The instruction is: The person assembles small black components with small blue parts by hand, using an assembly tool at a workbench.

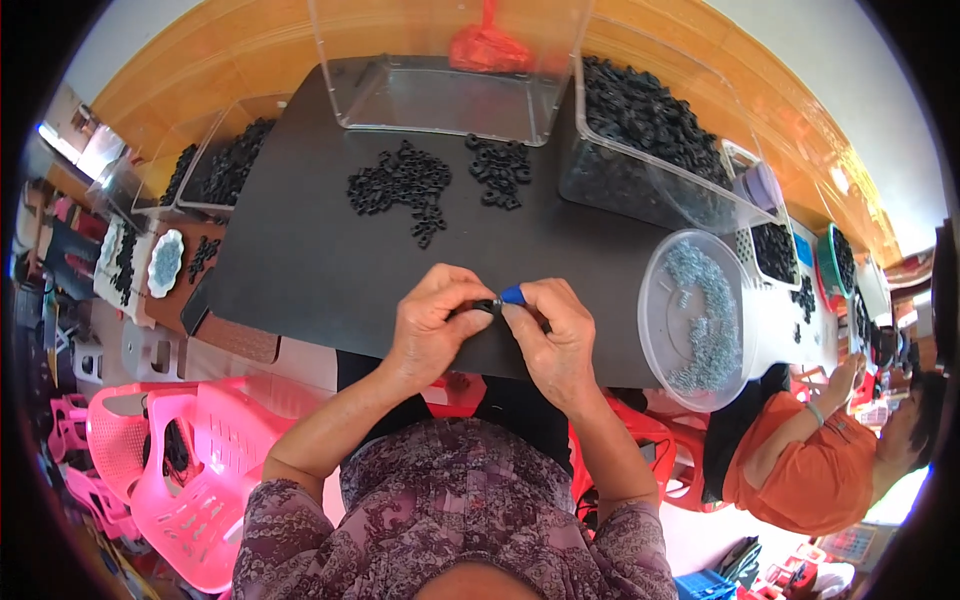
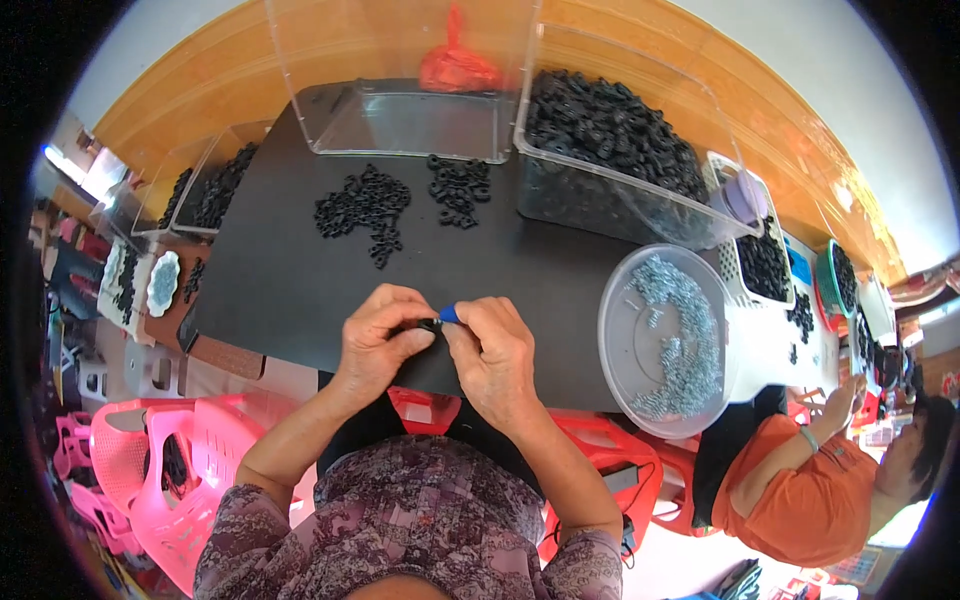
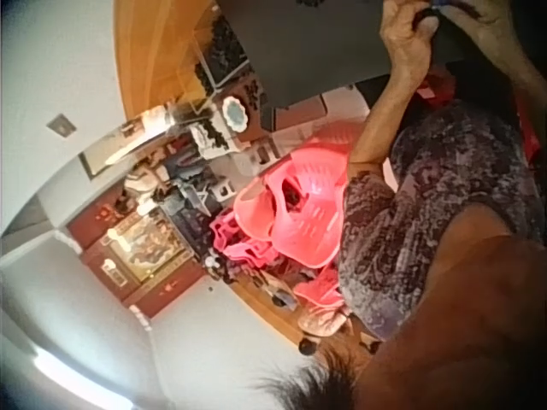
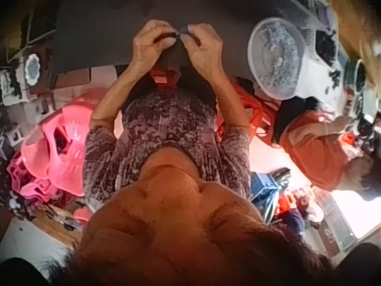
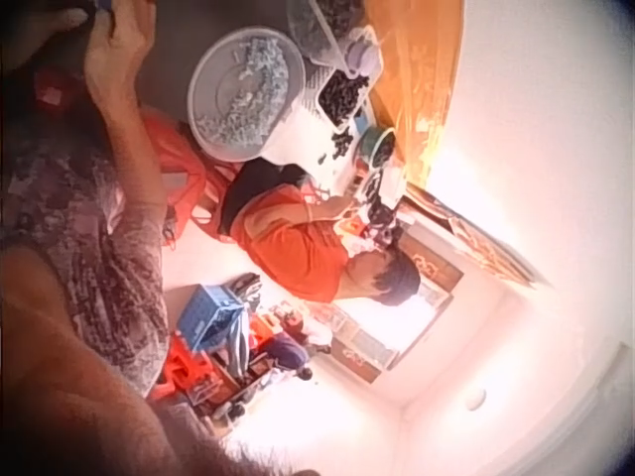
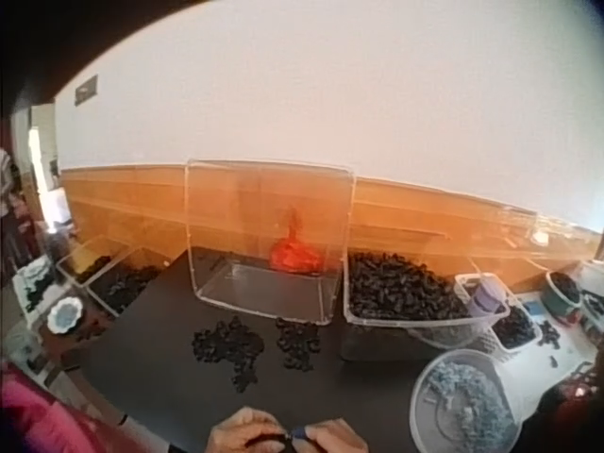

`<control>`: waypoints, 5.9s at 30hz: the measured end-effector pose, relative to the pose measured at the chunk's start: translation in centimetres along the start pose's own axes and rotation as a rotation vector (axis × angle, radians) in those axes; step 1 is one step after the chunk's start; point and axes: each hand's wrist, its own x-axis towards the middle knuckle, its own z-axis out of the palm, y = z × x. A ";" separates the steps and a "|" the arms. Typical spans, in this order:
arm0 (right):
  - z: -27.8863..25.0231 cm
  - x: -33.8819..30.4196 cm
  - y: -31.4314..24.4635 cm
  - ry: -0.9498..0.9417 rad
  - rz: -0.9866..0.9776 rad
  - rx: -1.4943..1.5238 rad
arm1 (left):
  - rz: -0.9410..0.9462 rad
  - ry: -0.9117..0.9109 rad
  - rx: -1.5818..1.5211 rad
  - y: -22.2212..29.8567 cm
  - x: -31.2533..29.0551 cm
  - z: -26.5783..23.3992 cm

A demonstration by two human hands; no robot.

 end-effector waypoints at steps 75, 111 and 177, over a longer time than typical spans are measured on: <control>0.3 6.8 5.2 -0.253 -0.051 -0.575 | -0.291 -0.041 -0.627 -1.1 -1.2 0.3; 0.7 -0.1 0.9 -0.125 0.334 0.388 | -0.284 0.095 -0.688 -0.8 -0.9 0.9; 0.4 -2.1 -0.3 -0.060 -0.006 0.017 | -0.307 -0.101 -0.404 0.1 -2.2 -0.5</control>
